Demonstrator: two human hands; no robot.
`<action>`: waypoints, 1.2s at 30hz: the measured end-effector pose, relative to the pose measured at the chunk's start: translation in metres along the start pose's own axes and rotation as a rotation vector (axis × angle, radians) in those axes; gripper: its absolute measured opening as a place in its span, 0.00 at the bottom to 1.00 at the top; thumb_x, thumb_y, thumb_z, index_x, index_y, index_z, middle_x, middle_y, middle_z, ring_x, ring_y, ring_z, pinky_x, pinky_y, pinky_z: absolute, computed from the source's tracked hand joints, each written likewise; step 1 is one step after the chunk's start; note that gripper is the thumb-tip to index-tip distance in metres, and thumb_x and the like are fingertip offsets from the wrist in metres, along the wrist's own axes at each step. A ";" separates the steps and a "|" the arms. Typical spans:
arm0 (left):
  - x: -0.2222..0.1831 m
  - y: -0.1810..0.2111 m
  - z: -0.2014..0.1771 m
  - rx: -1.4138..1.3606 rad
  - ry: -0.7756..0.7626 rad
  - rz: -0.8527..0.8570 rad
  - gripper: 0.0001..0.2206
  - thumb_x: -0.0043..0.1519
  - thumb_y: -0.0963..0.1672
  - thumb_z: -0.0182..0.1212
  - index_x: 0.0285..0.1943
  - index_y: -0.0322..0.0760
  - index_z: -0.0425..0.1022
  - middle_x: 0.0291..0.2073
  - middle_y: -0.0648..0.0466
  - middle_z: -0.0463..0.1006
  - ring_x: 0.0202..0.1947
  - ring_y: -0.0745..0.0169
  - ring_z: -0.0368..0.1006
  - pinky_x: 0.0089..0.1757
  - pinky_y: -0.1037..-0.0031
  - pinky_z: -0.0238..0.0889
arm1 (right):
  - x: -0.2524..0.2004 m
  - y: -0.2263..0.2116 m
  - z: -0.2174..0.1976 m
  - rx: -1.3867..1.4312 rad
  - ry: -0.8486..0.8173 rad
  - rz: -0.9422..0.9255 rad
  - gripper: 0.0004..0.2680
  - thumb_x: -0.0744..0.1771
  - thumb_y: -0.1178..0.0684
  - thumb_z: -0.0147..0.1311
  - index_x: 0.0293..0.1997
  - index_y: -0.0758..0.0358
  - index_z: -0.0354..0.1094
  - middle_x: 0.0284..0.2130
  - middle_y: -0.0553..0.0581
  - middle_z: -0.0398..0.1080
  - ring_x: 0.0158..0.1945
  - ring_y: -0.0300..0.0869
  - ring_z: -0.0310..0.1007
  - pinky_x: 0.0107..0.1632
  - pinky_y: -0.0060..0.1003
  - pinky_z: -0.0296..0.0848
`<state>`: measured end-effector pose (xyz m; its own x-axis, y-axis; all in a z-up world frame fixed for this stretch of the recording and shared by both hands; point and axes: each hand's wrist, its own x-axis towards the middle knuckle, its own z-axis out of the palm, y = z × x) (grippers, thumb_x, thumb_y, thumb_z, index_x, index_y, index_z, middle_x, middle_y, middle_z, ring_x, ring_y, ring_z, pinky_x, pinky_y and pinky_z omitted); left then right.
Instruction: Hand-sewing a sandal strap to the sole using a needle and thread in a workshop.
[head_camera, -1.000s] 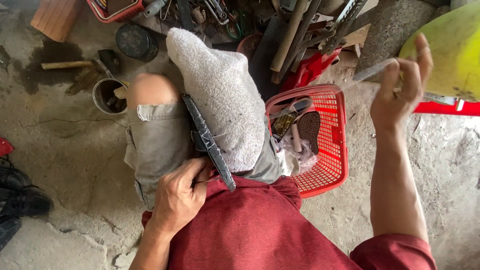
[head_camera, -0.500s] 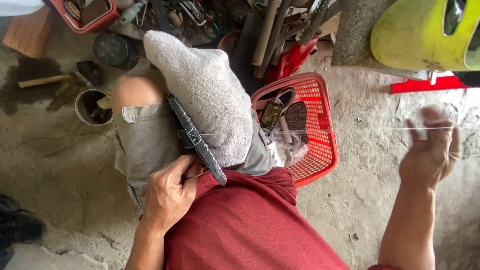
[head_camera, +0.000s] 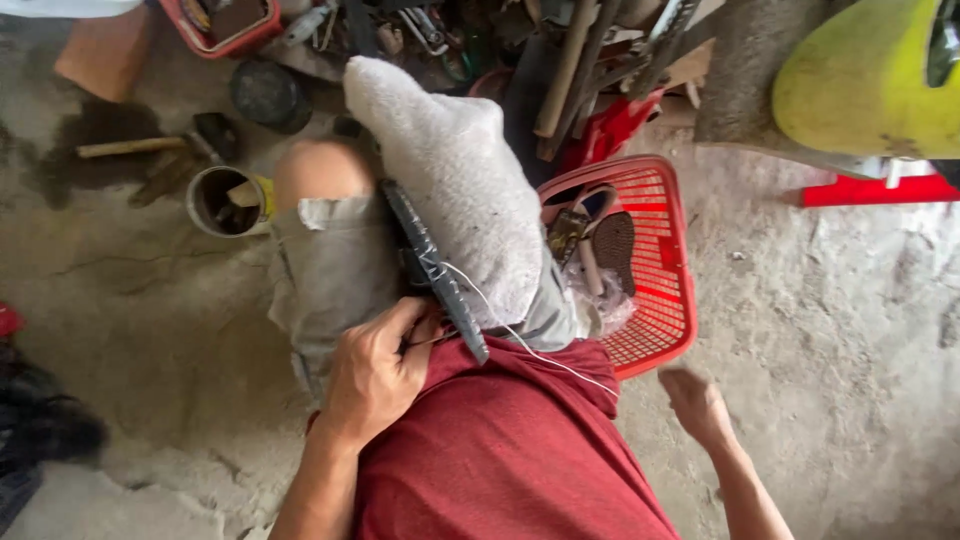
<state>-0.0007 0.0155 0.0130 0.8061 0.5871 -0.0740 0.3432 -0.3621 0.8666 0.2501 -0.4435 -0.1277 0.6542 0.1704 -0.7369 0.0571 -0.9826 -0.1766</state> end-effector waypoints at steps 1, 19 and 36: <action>-0.001 0.000 0.000 0.018 0.003 -0.005 0.03 0.62 0.38 0.55 0.36 0.38 0.71 0.25 0.52 0.77 0.22 0.55 0.71 0.29 0.64 0.61 | -0.005 -0.047 -0.001 0.008 -0.012 -0.011 0.12 0.68 0.44 0.52 0.47 0.59 0.79 0.33 0.54 0.81 0.26 0.45 0.77 0.38 0.42 0.75; -0.001 0.011 -0.001 -0.387 0.236 -0.349 0.11 0.57 0.36 0.55 0.39 0.36 0.85 0.21 0.44 0.81 0.29 0.58 0.81 0.33 0.63 0.73 | -0.098 -0.371 -0.044 0.967 -0.510 -1.126 0.17 0.70 0.50 0.43 0.18 0.58 0.56 0.38 0.75 0.75 0.48 0.64 0.77 0.49 0.50 0.72; 0.031 -0.004 0.028 -0.345 0.209 -0.103 0.12 0.59 0.34 0.54 0.44 0.32 0.84 0.30 0.42 0.84 0.36 0.42 0.83 0.37 0.61 0.76 | -0.038 -0.346 -0.013 0.183 0.065 -1.195 0.17 0.70 0.46 0.45 0.18 0.54 0.60 0.12 0.52 0.62 0.16 0.49 0.65 0.25 0.37 0.67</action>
<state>0.0364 0.0148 -0.0065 0.6489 0.7546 -0.0978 0.2064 -0.0509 0.9771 0.2154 -0.1110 -0.0301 0.2987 0.9543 -0.0128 0.5471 -0.1822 -0.8170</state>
